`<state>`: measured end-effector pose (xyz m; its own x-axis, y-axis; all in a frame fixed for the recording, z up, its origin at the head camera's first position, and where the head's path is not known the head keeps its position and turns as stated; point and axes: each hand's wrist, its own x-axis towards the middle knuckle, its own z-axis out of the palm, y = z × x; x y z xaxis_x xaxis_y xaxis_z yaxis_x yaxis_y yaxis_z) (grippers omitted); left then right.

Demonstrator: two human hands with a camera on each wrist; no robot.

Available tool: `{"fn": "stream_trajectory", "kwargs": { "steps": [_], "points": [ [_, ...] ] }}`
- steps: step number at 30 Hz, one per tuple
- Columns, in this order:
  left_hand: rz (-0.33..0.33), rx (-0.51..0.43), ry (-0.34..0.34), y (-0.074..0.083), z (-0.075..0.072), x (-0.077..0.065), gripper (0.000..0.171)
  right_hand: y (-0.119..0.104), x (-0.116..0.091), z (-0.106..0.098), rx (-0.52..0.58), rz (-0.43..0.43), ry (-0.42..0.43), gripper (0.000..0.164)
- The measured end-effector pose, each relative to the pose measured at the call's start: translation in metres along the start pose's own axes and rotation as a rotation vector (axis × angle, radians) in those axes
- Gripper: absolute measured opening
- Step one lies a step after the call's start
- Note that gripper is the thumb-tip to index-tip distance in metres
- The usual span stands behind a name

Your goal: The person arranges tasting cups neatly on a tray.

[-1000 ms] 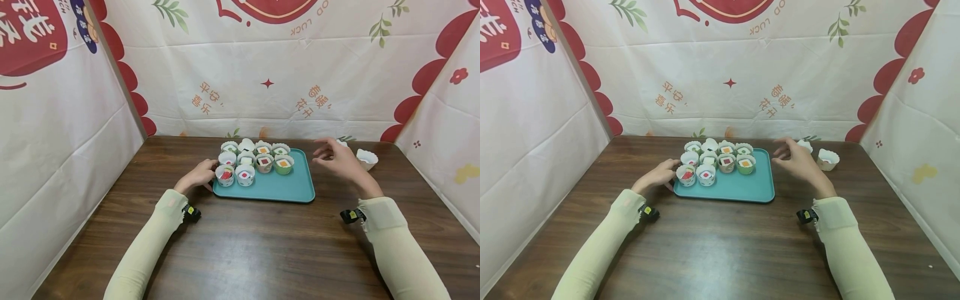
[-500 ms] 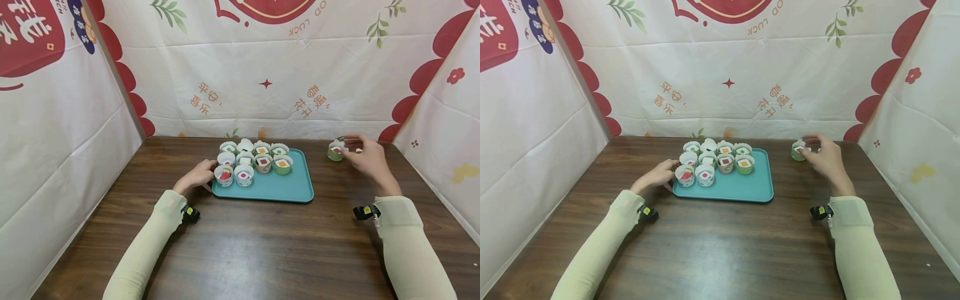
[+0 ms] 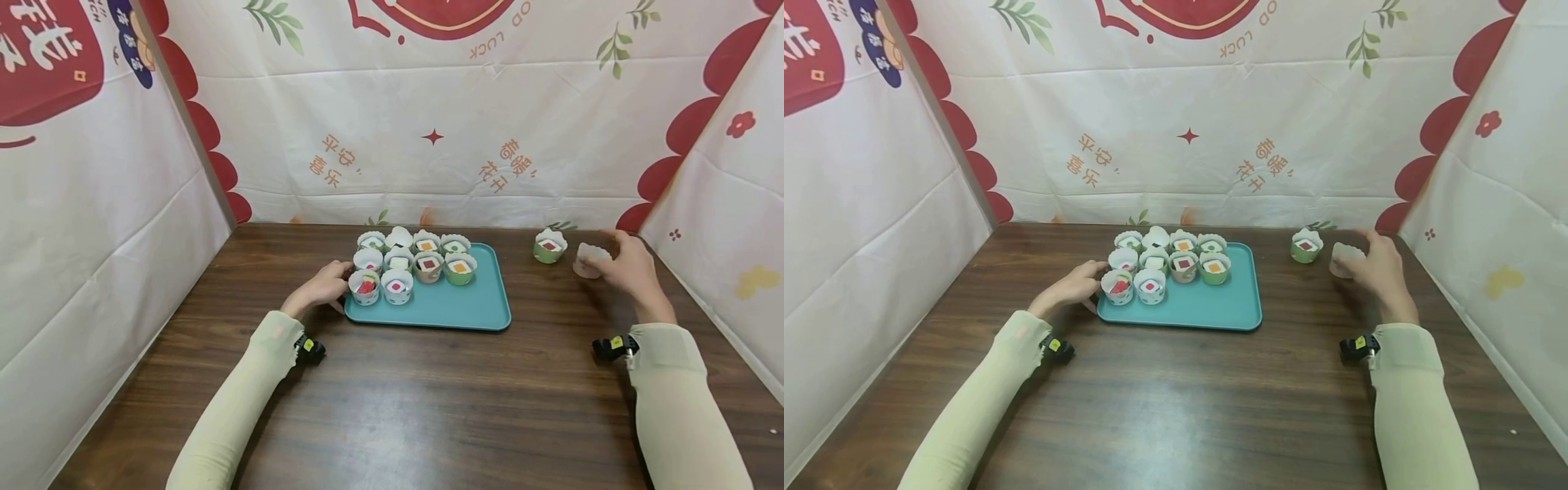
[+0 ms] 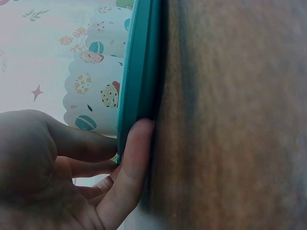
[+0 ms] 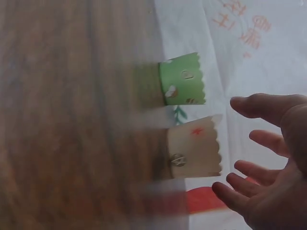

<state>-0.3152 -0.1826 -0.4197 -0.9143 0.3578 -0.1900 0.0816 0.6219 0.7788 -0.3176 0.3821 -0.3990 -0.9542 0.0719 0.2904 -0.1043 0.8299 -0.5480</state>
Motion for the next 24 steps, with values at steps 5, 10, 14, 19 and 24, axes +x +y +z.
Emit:
{"fn": "stream_trajectory", "kwargs": {
  "steps": [5,10,14,19,24],
  "points": [
    [0.006,0.003,-0.005,-0.0005,-0.0002,-0.0004,0.062,0.0079,0.0006,0.0065,-0.026,0.021,-0.049,0.075],
    [0.002,0.004,-0.003,-0.0014,0.0002,0.0008,0.063,0.0078,-0.0015,0.0083,-0.025,0.068,-0.069,0.075],
    [-0.001,0.006,0.001,-0.0016,0.0004,0.0009,0.063,0.0075,-0.0035,0.0068,-0.006,0.119,-0.065,0.073],
    [0.025,0.002,-0.010,-0.0024,0.0003,0.0012,0.062,0.0090,-0.0030,0.0029,-0.038,0.144,-0.087,0.077],
    [0.033,0.004,-0.015,-0.0022,-0.0001,0.0015,0.062,0.0119,-0.0013,-0.0008,-0.074,0.138,-0.142,0.084]
  ]
}}
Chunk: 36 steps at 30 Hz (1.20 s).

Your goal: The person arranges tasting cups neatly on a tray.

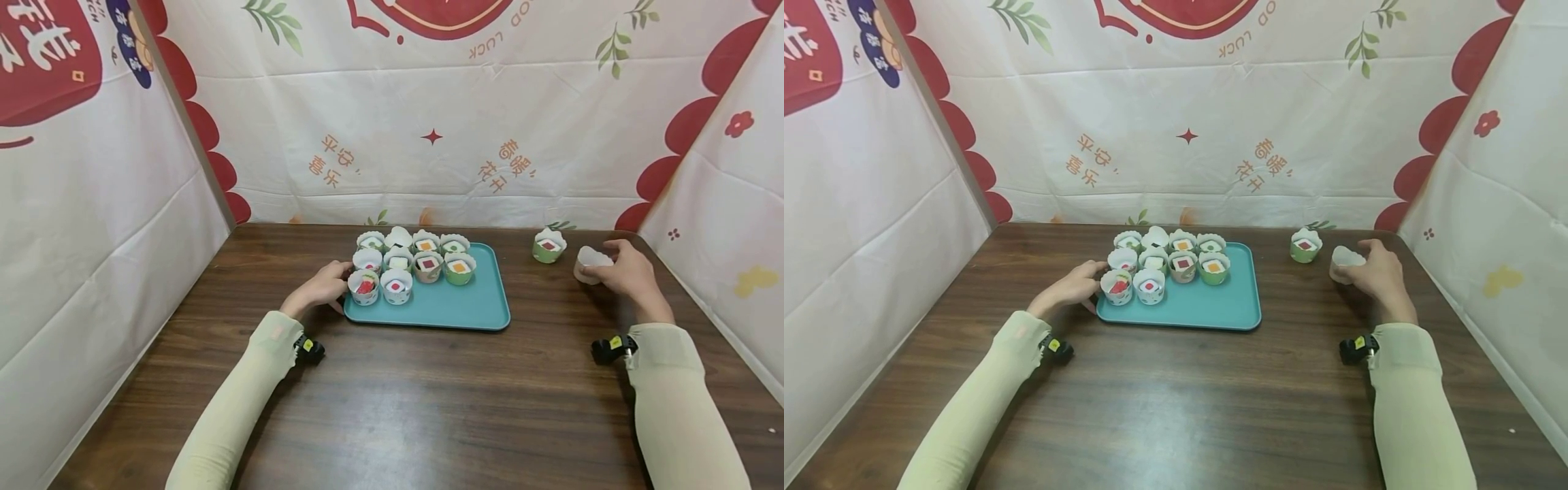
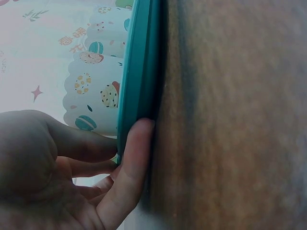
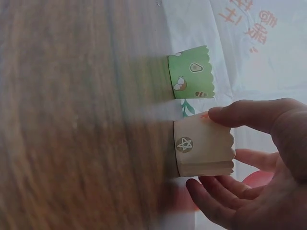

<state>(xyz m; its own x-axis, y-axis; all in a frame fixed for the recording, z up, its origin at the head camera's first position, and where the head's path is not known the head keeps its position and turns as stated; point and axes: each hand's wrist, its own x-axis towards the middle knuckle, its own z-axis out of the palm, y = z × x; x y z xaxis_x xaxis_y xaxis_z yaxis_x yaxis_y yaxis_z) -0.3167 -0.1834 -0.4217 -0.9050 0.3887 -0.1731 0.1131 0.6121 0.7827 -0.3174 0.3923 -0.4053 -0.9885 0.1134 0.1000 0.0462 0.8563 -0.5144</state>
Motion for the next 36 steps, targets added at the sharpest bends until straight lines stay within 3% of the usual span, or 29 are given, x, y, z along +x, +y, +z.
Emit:
{"fn": "stream_trajectory", "kwargs": {
  "steps": [7,22,29,36],
  "points": [
    [-0.003,0.005,0.003,0.000,0.000,0.000,0.062,0.005,0.001,0.000,-0.006,0.017,-0.068,0.090],
    [0.001,0.004,0.003,0.000,0.000,0.000,0.063,0.001,0.002,-0.003,-0.003,0.016,-0.003,0.082],
    [0.030,0.008,-0.003,0.001,-0.001,0.000,0.058,-0.012,0.002,-0.010,-0.042,-0.032,0.018,0.078],
    [-0.014,0.005,-0.003,0.001,0.000,-0.001,0.064,-0.030,-0.001,-0.013,-0.060,-0.067,0.003,0.080]
  ]
}}
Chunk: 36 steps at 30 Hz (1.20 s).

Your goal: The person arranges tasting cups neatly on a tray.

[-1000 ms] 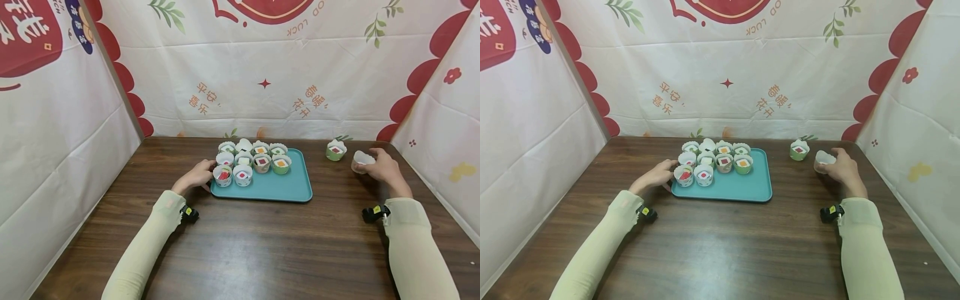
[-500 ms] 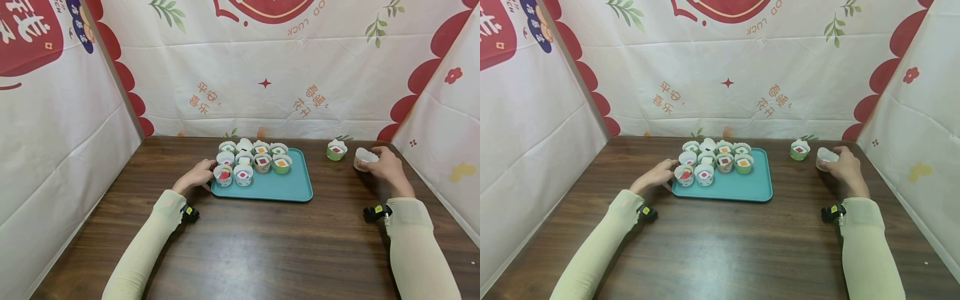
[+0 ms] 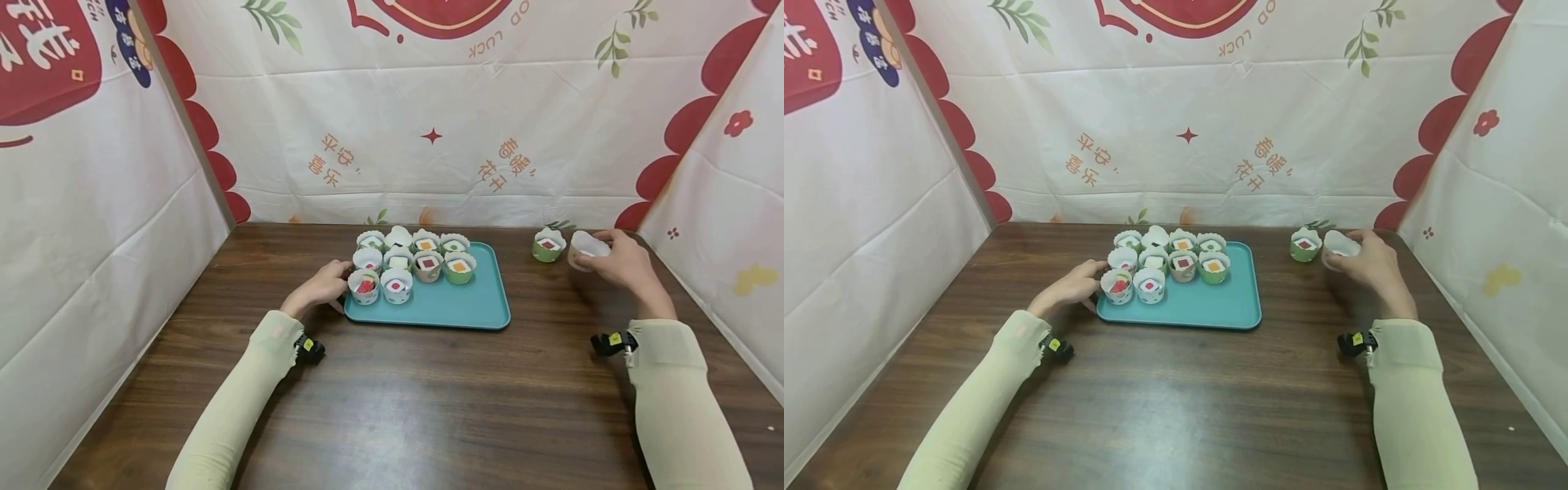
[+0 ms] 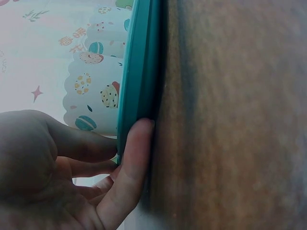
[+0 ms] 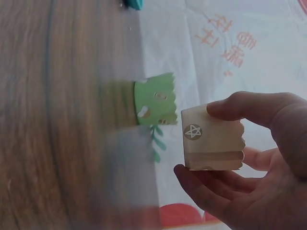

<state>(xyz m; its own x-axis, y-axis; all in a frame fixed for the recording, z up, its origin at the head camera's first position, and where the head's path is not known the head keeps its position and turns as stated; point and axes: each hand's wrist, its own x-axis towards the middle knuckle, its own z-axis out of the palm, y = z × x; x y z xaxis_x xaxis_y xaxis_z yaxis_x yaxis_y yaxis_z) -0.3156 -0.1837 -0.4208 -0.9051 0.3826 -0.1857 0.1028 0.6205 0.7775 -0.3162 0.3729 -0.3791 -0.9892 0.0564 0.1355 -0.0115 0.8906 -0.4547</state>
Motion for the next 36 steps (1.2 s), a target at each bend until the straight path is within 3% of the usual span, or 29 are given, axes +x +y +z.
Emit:
{"fn": "stream_trajectory", "kwargs": {
  "steps": [14,36],
  "points": [
    [-0.018,-0.001,0.005,0.003,0.000,-0.002,0.065,-0.051,-0.006,0.004,0.062,-0.022,-0.013,0.081],
    [-0.002,-0.001,0.003,0.003,-0.001,0.001,0.059,-0.108,-0.019,0.024,0.135,-0.164,-0.131,0.073]
  ]
}}
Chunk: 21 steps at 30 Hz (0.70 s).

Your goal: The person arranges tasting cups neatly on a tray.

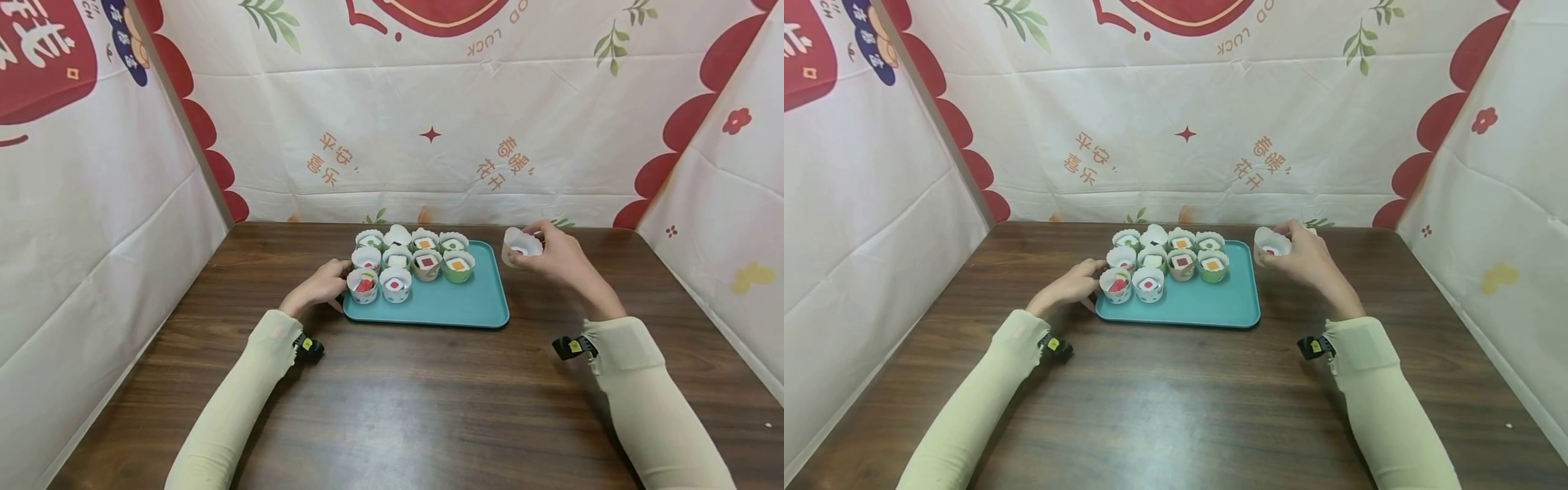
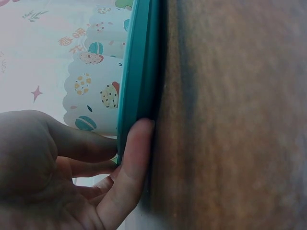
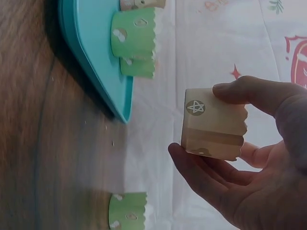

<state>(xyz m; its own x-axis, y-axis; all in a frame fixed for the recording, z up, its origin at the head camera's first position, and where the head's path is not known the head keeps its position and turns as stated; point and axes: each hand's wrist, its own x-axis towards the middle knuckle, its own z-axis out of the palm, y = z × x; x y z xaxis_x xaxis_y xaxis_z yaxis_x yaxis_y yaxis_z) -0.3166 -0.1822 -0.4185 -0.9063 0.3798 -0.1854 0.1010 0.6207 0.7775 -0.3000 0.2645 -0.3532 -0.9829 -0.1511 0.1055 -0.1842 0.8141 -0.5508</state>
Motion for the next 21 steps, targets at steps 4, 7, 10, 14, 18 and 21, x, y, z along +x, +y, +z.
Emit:
{"fn": "stream_trajectory", "kwargs": {
  "steps": [4,7,10,14,18,21],
  "points": [
    [-0.005,0.000,0.002,0.001,0.000,-0.001,0.060,-0.007,0.000,0.007,0.009,-0.034,0.002,0.070],
    [-0.001,0.007,0.003,0.001,0.000,-0.002,0.059,-0.013,0.000,0.013,0.018,-0.057,-0.003,0.069],
    [0.004,0.011,0.004,0.001,0.000,-0.002,0.058,-0.018,-0.001,0.019,0.032,-0.068,-0.018,0.070],
    [0.009,0.007,0.002,0.001,0.000,-0.001,0.056,-0.026,-0.002,0.027,0.039,-0.077,-0.035,0.069],
    [0.008,-0.002,-0.002,0.000,0.000,-0.001,0.056,-0.032,-0.001,0.036,0.024,-0.109,-0.041,0.067],
    [0.005,-0.004,0.001,0.000,0.000,-0.002,0.057,-0.037,0.000,0.041,0.013,-0.136,-0.043,0.065]
  ]
}}
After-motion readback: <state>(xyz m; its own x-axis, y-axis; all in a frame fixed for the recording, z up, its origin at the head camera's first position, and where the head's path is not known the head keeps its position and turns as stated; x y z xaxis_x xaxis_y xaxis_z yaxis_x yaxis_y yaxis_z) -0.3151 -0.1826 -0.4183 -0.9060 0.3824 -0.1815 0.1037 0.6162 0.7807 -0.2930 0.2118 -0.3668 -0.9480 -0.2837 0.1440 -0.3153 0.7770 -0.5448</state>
